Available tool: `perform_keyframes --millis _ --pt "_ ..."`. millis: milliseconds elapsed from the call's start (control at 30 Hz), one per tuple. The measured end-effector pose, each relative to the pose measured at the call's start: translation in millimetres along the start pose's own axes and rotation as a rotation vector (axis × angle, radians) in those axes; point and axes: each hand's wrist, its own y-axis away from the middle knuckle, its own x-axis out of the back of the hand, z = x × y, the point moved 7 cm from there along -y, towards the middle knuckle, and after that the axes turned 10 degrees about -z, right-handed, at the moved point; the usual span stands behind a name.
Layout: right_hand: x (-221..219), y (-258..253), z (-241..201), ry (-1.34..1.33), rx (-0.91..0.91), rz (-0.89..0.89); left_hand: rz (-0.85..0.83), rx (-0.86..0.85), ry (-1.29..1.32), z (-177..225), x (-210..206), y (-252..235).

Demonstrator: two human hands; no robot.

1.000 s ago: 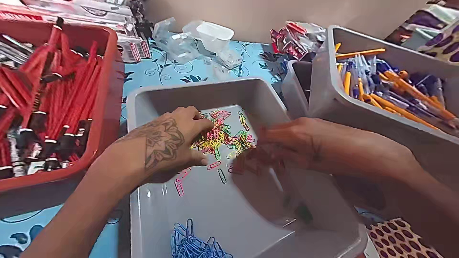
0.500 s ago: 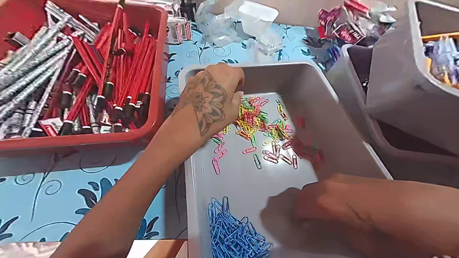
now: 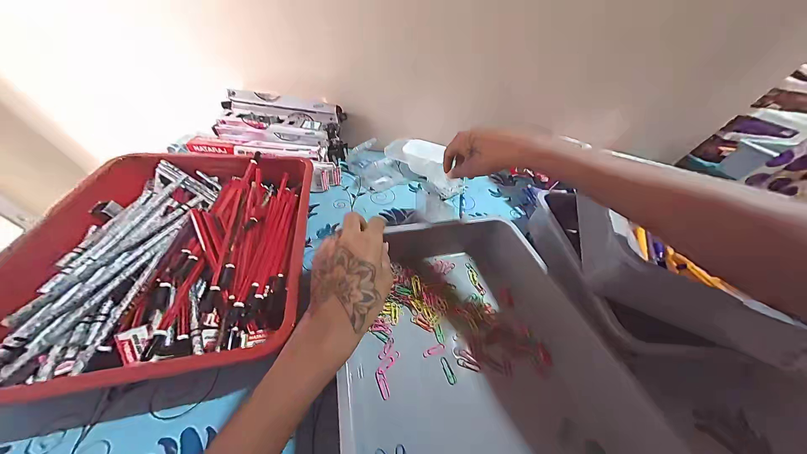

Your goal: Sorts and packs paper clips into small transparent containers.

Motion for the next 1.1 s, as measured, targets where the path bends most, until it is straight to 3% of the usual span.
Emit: perform_keyframes --millis 100,200,300,433,567,667,767,867,933,1000,1100 --pt "-21 -13 -6 -0.255 -0.063 -0.094 0.035 0.013 -0.035 1 -1 -5" --pt "-41 -13 -17 -0.235 -0.089 -0.224 0.017 0.034 -0.051 1 -3 -5" --pt "-43 -3 -18 -0.223 -0.113 -0.215 0.005 0.027 -0.043 3 -2 -5" --pt "-13 21 -22 -0.244 -0.075 0.042 -0.003 0.061 0.001 1 1 -4" --pt "23 77 -48 -0.126 0.116 0.440 0.146 0.089 0.174 -2 12 -5" --pt "23 121 -79 -0.021 0.255 0.587 0.301 -0.084 0.372 3 24 -1" --pt "0 144 -99 -0.078 0.379 0.533 0.136 -0.275 0.690 21 29 6" --pt "-18 155 -94 -0.126 0.357 0.559 -0.039 -0.356 0.783 32 18 2" --pt "-31 165 -87 -0.024 0.271 0.635 -0.047 -0.309 0.770 27 10 -6" --pt "-55 186 -109 0.047 0.291 0.662 -0.040 -0.241 0.738 22 8 -11" --pt "-122 200 -163 0.073 0.559 0.435 -0.056 -0.133 0.778 16 5 -14"
